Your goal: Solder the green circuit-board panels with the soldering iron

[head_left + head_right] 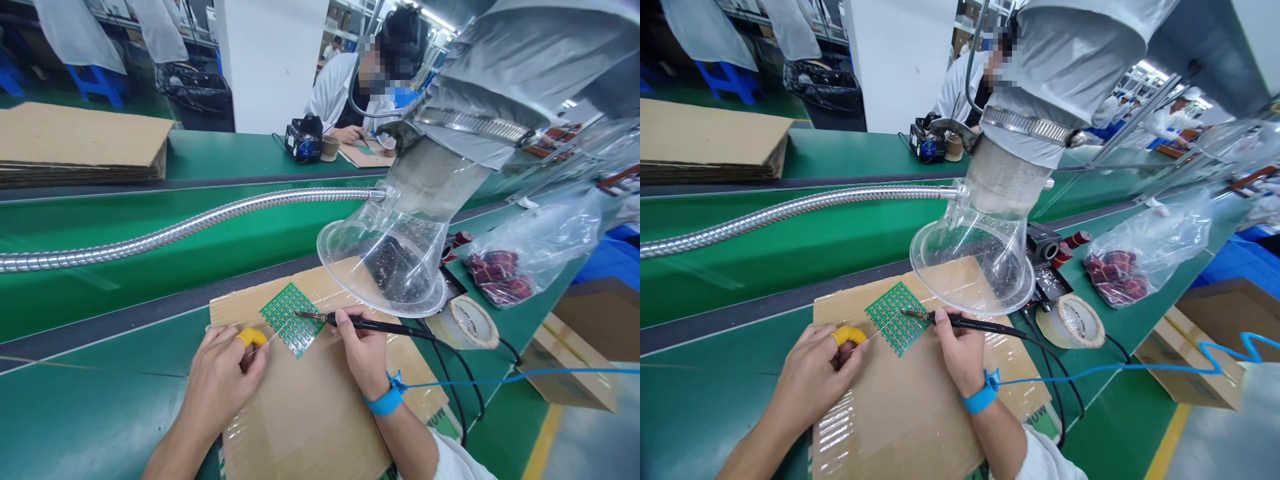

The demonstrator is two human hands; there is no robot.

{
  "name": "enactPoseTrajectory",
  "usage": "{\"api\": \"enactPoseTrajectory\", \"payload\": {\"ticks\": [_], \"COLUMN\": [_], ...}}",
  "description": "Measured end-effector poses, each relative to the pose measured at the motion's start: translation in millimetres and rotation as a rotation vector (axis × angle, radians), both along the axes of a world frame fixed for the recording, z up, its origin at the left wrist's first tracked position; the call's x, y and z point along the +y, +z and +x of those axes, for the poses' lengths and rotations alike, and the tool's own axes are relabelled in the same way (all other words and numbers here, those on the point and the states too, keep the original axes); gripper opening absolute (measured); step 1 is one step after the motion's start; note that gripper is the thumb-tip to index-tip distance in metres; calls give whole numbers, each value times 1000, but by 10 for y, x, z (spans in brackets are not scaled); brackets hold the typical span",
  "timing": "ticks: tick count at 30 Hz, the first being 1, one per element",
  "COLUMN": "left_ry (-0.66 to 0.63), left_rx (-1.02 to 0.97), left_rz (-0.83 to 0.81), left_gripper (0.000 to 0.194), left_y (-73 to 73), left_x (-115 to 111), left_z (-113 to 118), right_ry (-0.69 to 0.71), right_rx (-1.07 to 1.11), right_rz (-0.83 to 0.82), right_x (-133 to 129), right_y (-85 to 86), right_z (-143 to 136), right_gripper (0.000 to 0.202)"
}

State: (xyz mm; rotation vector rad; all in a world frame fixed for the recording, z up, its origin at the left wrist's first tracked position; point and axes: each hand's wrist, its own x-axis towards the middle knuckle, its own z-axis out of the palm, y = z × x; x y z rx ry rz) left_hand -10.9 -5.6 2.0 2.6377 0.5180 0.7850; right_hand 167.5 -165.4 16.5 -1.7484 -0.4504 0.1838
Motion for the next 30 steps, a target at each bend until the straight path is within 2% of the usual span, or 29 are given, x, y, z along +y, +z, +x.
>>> {"api": "enactPoseTrajectory", "payload": {"ticks": [9, 16, 21, 30], "left_ry": [39, 31, 14, 46], "left_rx": [-46, -31, -23, 5], "left_rz": [-97, -55, -44, -10], "left_gripper": [31, 31, 30, 36], "left_y": [-8, -8, -4, 17], "left_x": [-2, 11, 15, 1], "left_z": [-16, -2, -4, 27], "right_ry": [-21, 58, 67, 77], "right_rx": [25, 61, 26, 33], "right_rz": [57, 61, 9, 19], "right_x": [-10, 33, 24, 40], "right_y": [31, -16, -43, -22], "right_z": [-24, -25, -14, -13], "right_gripper": [33, 30, 30, 28]}}
